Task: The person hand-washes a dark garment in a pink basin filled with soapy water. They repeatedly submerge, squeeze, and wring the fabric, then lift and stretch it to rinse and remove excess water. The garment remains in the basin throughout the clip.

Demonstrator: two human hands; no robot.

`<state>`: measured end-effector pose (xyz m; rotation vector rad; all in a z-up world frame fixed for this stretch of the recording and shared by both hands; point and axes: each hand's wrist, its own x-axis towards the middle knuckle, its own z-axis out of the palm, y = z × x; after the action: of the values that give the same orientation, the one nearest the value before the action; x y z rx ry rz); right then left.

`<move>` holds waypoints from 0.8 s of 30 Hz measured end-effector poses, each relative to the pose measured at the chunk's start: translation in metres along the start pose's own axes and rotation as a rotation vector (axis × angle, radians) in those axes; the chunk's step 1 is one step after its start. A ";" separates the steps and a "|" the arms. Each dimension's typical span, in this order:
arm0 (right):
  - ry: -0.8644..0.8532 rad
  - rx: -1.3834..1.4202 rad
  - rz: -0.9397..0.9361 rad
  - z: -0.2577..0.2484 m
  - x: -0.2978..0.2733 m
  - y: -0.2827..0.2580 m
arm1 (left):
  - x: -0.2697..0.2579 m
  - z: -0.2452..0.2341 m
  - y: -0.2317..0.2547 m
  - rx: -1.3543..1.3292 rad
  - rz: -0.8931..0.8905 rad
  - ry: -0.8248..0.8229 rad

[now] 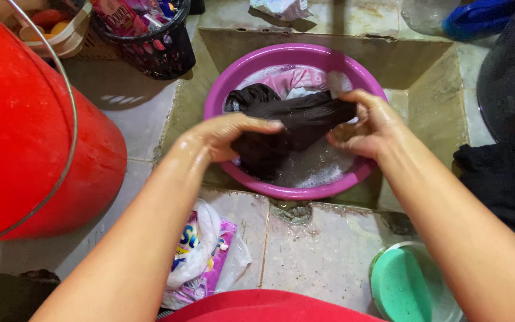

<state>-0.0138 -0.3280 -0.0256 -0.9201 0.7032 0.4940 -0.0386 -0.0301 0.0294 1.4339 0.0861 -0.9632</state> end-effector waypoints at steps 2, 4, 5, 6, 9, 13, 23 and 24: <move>-0.128 0.083 -0.065 -0.002 -0.008 -0.009 | -0.010 -0.013 0.008 -0.122 0.160 -0.111; -0.255 0.135 -0.130 -0.002 -0.011 -0.023 | -0.021 -0.026 0.014 -0.103 0.240 -0.085; -0.319 0.161 -0.161 -0.001 -0.010 -0.029 | -0.026 -0.031 0.017 -0.193 0.240 -0.152; -0.321 0.177 -0.199 0.000 -0.009 -0.034 | -0.028 -0.034 0.019 -0.281 0.241 -0.220; -0.345 0.338 -0.291 0.004 -0.007 -0.051 | -0.026 -0.037 0.021 -0.481 0.277 -0.227; -0.298 0.497 -0.375 -0.002 -0.020 -0.070 | -0.013 -0.035 0.015 -0.594 0.048 0.012; -0.168 -0.629 -0.007 0.014 0.000 -0.009 | 0.001 -0.029 -0.009 -0.144 -0.057 0.293; -0.212 -0.696 0.106 0.023 -0.002 0.005 | 0.004 -0.026 -0.007 -0.111 -0.010 0.292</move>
<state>-0.0109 -0.3061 -0.0181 -1.4554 0.3823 0.9476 -0.0273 -0.0085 0.0168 1.4630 0.3577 -0.7398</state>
